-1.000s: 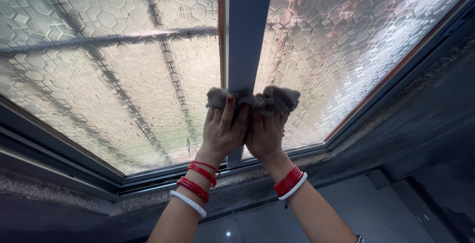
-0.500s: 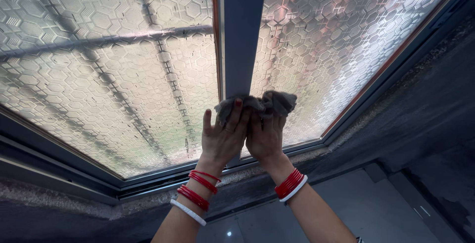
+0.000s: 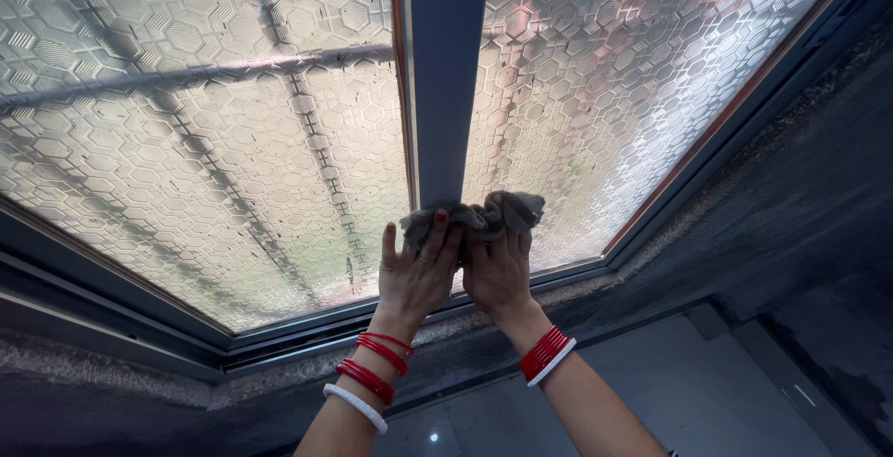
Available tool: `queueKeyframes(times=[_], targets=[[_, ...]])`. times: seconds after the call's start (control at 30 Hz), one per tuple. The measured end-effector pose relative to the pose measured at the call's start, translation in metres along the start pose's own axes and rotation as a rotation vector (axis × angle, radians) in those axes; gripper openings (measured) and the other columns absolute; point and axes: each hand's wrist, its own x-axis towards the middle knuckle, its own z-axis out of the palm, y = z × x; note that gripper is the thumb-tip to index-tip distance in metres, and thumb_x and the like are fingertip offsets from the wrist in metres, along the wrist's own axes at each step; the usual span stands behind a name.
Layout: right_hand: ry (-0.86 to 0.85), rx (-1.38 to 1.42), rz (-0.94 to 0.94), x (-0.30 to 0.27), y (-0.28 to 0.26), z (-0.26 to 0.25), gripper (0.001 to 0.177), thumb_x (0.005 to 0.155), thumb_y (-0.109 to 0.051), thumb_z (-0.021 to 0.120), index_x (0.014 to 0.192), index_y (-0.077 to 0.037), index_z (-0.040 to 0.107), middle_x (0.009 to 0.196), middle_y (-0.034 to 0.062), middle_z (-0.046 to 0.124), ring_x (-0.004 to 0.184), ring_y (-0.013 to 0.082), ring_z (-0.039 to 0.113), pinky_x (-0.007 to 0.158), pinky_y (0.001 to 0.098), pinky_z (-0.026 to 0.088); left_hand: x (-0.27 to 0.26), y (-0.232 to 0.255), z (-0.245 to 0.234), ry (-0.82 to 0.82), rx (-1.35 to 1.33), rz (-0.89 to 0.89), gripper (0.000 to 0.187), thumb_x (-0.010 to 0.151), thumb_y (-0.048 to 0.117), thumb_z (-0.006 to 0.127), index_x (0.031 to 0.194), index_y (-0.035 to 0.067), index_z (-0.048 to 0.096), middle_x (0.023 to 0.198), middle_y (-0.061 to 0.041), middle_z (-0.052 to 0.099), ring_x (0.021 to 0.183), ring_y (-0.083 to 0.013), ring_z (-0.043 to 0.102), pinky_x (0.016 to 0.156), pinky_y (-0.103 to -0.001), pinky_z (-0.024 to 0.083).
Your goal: The person wipes a textured glass window using a cloth. They clean the glass surface and the metal frame, moving the cloth in circular and linear motions to remove dirt.
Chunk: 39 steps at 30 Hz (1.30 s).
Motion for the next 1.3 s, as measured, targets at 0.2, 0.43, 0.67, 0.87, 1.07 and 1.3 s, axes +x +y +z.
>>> queueKeyframes(times=[0.2,0.43,0.67,0.87,1.07,1.3], targets=[[0.156,0.0,-0.011,0.042,0.004,-0.023,0.051,0.104,-0.022,0.058,0.151,-0.006,0.047,0.156,0.031,0.034,0.149,0.0507,0.029,0.123,0.0638,0.023,0.048,-0.001,-0.017,0.086,0.041,-0.074,0.049,0.112,0.04,0.052,0.157,0.023,0.05,0.175,-0.006,0.016,0.162,-0.0225,0.016,0.128,-0.061,0.006],[0.048,0.009,-0.032,0.007,0.017,-0.01,0.051,0.101,-0.02,0.059,0.15,-0.007,0.05,0.156,0.027,0.039,0.15,0.0474,0.033,0.123,0.0613,0.026,0.017,0.025,0.0,0.015,0.066,-0.082,0.052,0.108,0.039,0.051,0.157,0.023,0.053,0.173,-0.004,0.018,0.16,-0.026,0.015,0.129,-0.059,0.003],[0.059,-0.008,-0.06,0.019,0.038,-0.029,0.054,0.101,-0.019,0.061,0.152,-0.007,0.049,0.16,0.0261,0.034,0.152,0.0462,0.029,0.123,0.0603,0.025,0.048,0.036,-0.008,0.005,0.116,-0.105,0.051,0.108,0.04,0.049,0.156,0.022,0.05,0.174,-0.003,0.022,0.159,-0.0234,0.018,0.13,-0.055,0.002],[0.087,0.002,-0.068,0.041,0.056,-0.052,0.056,0.102,-0.021,0.062,0.154,-0.006,0.046,0.162,0.0267,0.031,0.153,0.0456,0.027,0.124,0.0601,0.023,0.082,0.052,-0.011,-0.026,0.152,-0.145,0.056,0.109,0.042,0.046,0.159,0.016,0.048,0.171,-0.009,0.027,0.159,-0.0268,0.021,0.13,-0.046,0.001],[0.023,-0.004,-0.05,0.005,0.073,-0.032,0.056,0.099,-0.021,0.062,0.152,-0.008,0.047,0.161,0.0255,0.033,0.151,0.0448,0.029,0.122,0.0597,0.023,0.054,0.078,0.013,-0.03,0.159,-0.154,0.057,0.111,0.043,0.044,0.162,0.017,0.043,0.173,-0.008,0.022,0.159,-0.0296,0.016,0.131,-0.047,-0.003],[0.038,-0.043,-0.079,0.019,0.091,-0.051,0.051,0.098,-0.019,0.061,0.147,-0.01,0.053,0.164,0.0258,0.028,0.149,0.0451,0.036,0.122,0.059,0.026,0.08,0.083,0.007,-0.013,0.043,-0.159,0.053,0.108,0.04,0.053,0.155,0.016,0.05,0.169,-0.01,0.029,0.156,-0.0266,0.027,0.129,-0.047,0.016]])
